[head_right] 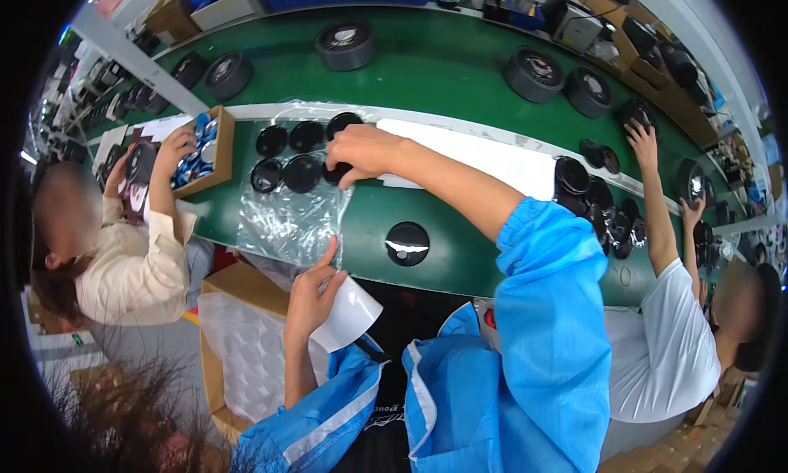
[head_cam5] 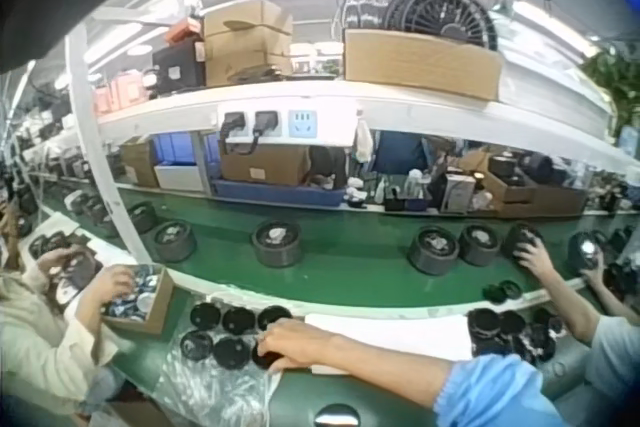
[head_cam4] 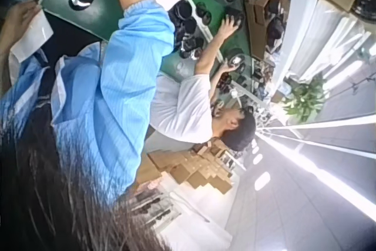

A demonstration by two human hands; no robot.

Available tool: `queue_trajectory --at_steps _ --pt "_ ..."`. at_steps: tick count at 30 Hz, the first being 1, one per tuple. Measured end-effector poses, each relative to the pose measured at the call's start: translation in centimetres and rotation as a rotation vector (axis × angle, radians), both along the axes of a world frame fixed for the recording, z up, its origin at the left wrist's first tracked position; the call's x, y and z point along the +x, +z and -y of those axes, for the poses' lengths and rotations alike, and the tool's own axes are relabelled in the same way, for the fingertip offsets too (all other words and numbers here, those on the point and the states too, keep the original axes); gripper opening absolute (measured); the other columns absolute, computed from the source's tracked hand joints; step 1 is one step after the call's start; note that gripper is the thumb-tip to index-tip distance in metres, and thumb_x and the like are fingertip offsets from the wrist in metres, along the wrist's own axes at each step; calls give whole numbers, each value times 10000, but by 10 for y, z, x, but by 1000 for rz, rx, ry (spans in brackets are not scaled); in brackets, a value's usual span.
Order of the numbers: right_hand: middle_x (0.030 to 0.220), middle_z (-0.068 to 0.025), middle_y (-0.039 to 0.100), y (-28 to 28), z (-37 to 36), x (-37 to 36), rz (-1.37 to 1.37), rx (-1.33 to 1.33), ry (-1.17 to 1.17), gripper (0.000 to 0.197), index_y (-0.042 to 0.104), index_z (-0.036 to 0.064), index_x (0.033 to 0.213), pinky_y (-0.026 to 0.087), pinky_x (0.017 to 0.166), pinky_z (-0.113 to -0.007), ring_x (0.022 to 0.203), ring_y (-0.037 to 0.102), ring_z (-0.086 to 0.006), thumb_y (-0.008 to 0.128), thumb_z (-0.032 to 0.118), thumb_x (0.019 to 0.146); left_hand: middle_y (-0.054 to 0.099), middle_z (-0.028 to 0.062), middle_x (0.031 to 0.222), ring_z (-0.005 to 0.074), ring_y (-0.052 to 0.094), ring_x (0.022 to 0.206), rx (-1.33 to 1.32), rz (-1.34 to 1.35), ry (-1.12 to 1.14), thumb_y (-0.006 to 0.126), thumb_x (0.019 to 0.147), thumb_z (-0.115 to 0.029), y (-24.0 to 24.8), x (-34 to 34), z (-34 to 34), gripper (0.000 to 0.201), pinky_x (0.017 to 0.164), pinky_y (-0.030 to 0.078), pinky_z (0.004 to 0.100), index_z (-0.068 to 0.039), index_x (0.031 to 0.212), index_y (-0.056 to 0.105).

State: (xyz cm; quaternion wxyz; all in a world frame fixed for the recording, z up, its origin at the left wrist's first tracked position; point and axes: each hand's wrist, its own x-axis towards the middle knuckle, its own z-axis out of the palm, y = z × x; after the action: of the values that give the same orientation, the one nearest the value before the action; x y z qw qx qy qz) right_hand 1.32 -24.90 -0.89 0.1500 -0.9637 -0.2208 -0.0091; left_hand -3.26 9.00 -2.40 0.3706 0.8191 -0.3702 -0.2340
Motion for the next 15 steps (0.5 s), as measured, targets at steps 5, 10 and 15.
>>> queue_trajectory --at_steps 5,10,15 --pt "1210 -115 771 -8 8 3 -82 148 -58 429 799 61 1204 554 988 -516 1186 684 -396 847 381 922 593 85 1617 373 740 773 -53 -37 19 738 1010 -117 -9 0 -3 235 744 571 393 76 892 672" --pt "1160 -151 780 -7 6 -4 63 137 -19 354 796 66 1172 568 963 -511 1131 704 -408 781 371 991 592 74 1625 324 732 743 1 -23 26 738 1015 -117 -6 1 -6 231 730 556 380 74 901 676" --pt "970 -160 761 24 56 14 284 164 -437 302 774 35 1161 597 788 -453 912 737 -312 671 310 1088 582 72 1643 273 679 723 47 -42 -20 734 1018 -109 2 -2 5 230 710 536 360 72 894 666"
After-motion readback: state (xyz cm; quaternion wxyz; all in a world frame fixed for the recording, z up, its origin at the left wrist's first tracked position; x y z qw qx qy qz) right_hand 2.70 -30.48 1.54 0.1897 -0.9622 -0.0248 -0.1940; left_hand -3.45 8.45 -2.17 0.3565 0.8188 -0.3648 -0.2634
